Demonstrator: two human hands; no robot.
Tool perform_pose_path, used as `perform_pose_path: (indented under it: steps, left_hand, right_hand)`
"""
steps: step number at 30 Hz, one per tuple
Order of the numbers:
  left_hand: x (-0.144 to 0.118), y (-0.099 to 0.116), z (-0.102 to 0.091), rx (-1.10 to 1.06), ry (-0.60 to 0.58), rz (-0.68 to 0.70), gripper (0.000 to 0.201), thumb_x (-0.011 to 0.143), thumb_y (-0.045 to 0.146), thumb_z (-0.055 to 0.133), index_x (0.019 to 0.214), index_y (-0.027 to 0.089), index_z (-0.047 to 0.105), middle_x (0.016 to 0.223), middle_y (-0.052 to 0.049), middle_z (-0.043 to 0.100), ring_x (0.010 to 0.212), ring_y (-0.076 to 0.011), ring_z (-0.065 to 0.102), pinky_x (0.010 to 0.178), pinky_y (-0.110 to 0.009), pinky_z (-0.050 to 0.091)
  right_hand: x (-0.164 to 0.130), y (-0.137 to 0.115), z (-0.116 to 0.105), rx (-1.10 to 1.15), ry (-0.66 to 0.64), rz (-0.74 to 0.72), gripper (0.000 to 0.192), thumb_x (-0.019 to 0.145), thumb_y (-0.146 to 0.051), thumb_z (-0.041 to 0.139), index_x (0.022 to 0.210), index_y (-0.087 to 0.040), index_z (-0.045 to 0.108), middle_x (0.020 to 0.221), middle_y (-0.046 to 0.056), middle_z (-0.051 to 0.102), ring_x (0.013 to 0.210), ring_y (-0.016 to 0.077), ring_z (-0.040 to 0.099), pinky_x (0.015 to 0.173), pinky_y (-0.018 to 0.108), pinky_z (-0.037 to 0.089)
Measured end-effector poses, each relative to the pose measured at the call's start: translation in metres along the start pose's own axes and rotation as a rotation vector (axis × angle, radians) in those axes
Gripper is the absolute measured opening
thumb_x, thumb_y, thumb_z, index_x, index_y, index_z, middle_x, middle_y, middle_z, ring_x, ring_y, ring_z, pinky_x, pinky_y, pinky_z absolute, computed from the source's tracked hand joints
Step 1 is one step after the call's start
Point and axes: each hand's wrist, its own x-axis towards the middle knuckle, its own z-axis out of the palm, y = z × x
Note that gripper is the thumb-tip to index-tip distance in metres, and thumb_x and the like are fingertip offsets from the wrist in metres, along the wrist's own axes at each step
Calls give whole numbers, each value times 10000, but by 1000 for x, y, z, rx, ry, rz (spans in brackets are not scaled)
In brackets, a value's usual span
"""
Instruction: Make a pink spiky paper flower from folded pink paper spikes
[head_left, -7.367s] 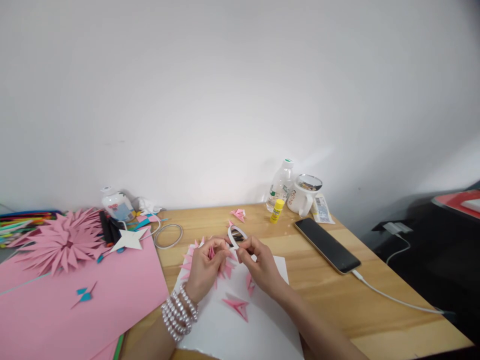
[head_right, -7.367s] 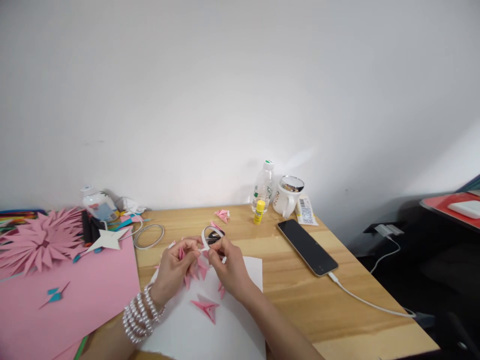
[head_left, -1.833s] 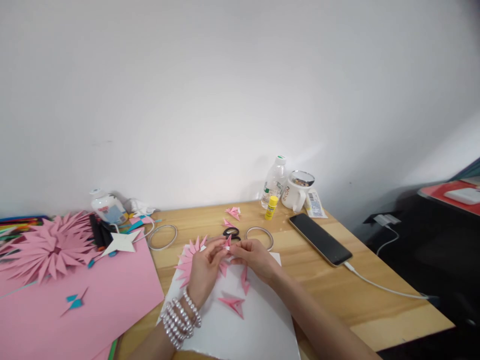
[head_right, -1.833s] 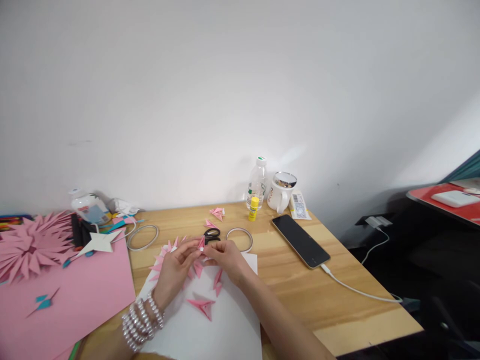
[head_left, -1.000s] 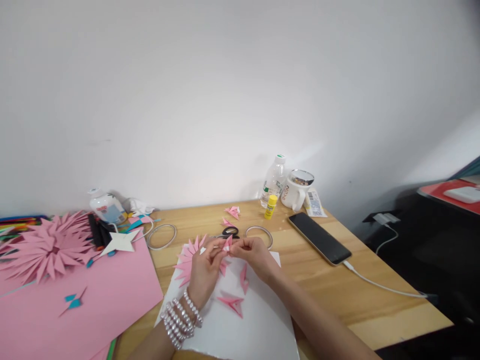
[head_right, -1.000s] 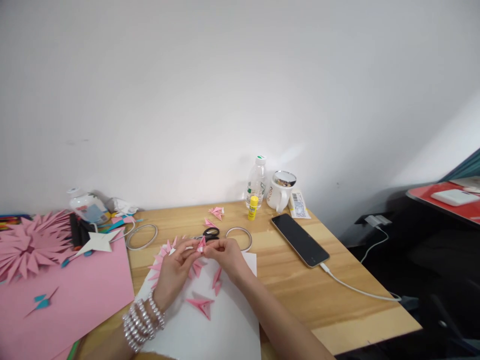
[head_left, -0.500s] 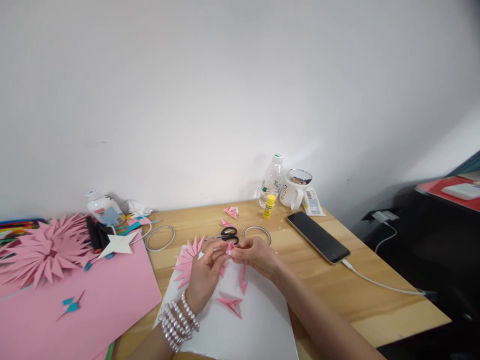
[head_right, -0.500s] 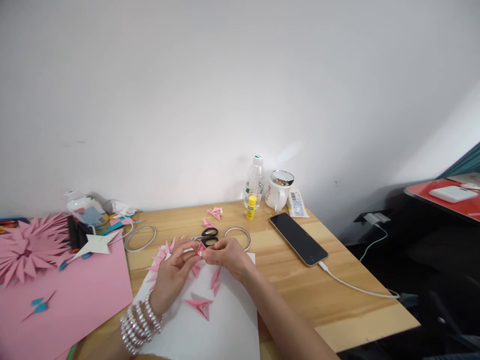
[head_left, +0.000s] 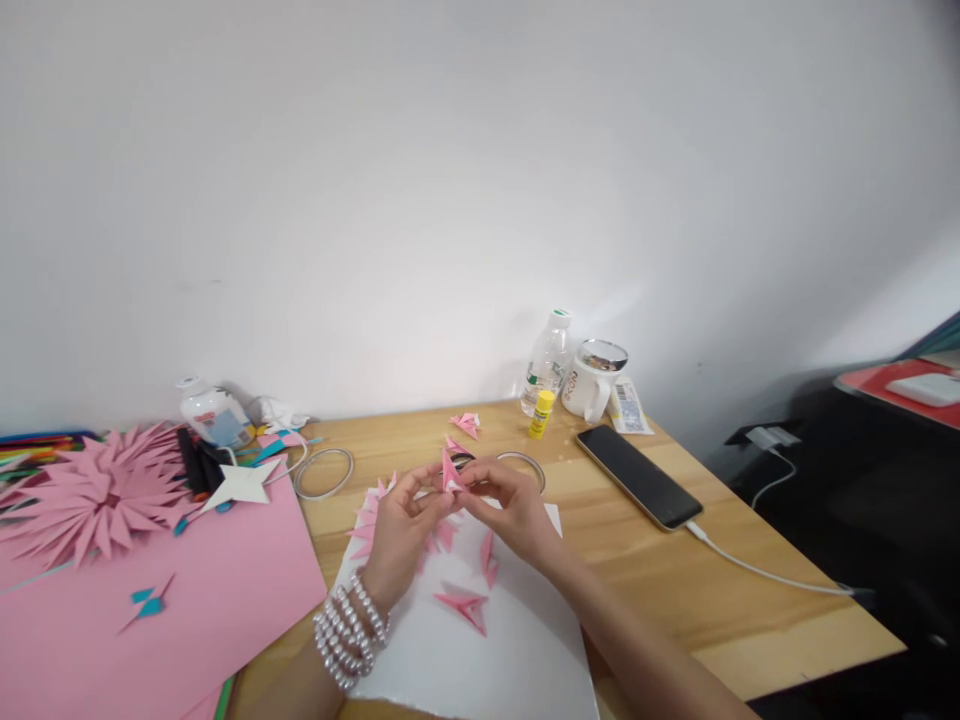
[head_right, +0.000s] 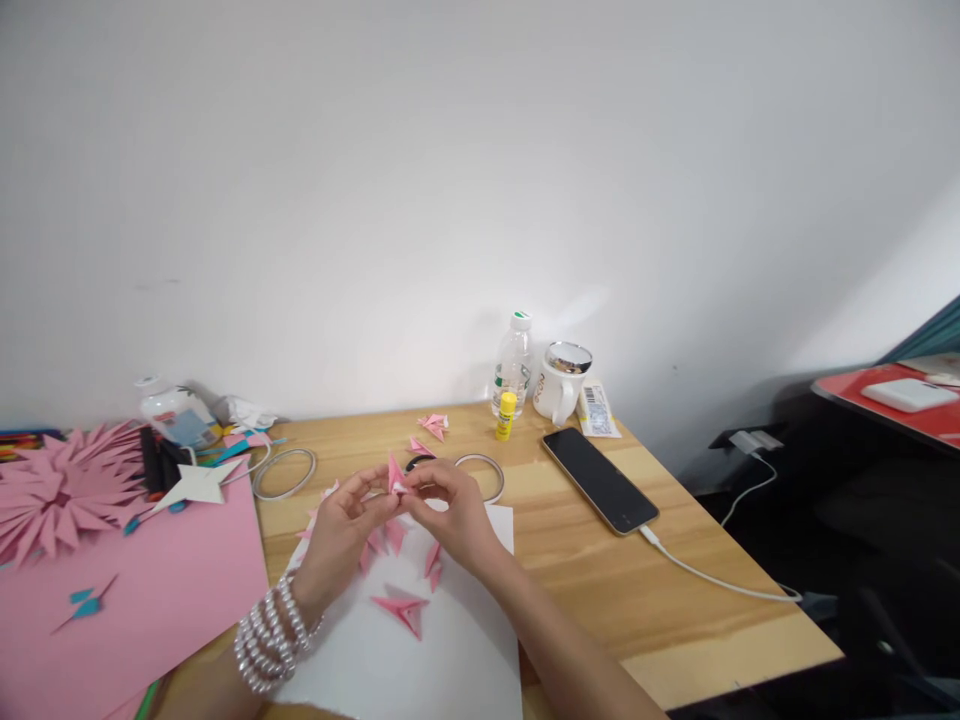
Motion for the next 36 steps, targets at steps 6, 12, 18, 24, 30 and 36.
perform_pose_path:
  steps: [6,12,18,24,30,36]
  left_hand:
    - [2,4,-3,-42,-105,-57,333,668,205,689,978,144,585,943,-86,679,836,-208,645,799,-351,496]
    - [2,6,-1,-66,-97,-10,234,702,238,654,911,142,609,960,-86,661,848,-197,628,794,-346,489]
    - [2,4,0,26,-17,54,191,628,220,703,779,154,608,721,-6,631,636,-122,588,620,-252,489]
    - [1,0,1,61,-48,41,180,646,221,688,781,152,592,701,10,584,608,-99,538,581,-225,455]
    - [1,-2,2,116,-93,43,175,753,302,586,777,131,617,681,-17,585,597,-106,514,598,-239,430]
    - [2,0,0,166,-34,29,193,731,321,609,737,130,638,617,-3,575,552,-101,498,559,-223,421]
  right_hand:
    - [0,4,-2,-90,46,-59,80,710,-261,640,759,-214,682,805,60,638,767,187,600,688,304,493]
    - [0,2,-1,-149,34,-108,99,734,-257,608,787,-218,682,844,67,633,808,188,595,694,294,487]
    - [-2,-3,0,-163,20,-86,121,748,-270,583,705,-199,671,831,75,625,796,189,596,673,288,487]
    - [-3,4,3,-278,64,-187,120,769,-229,535,669,-179,579,772,57,608,712,151,576,599,253,478]
    - [-5,12,5,-321,13,-197,70,755,-193,537,691,-176,561,787,53,592,688,133,567,556,234,498]
    - [-5,11,7,-207,12,-55,62,717,-195,584,763,-167,553,677,18,605,602,123,593,571,247,520]
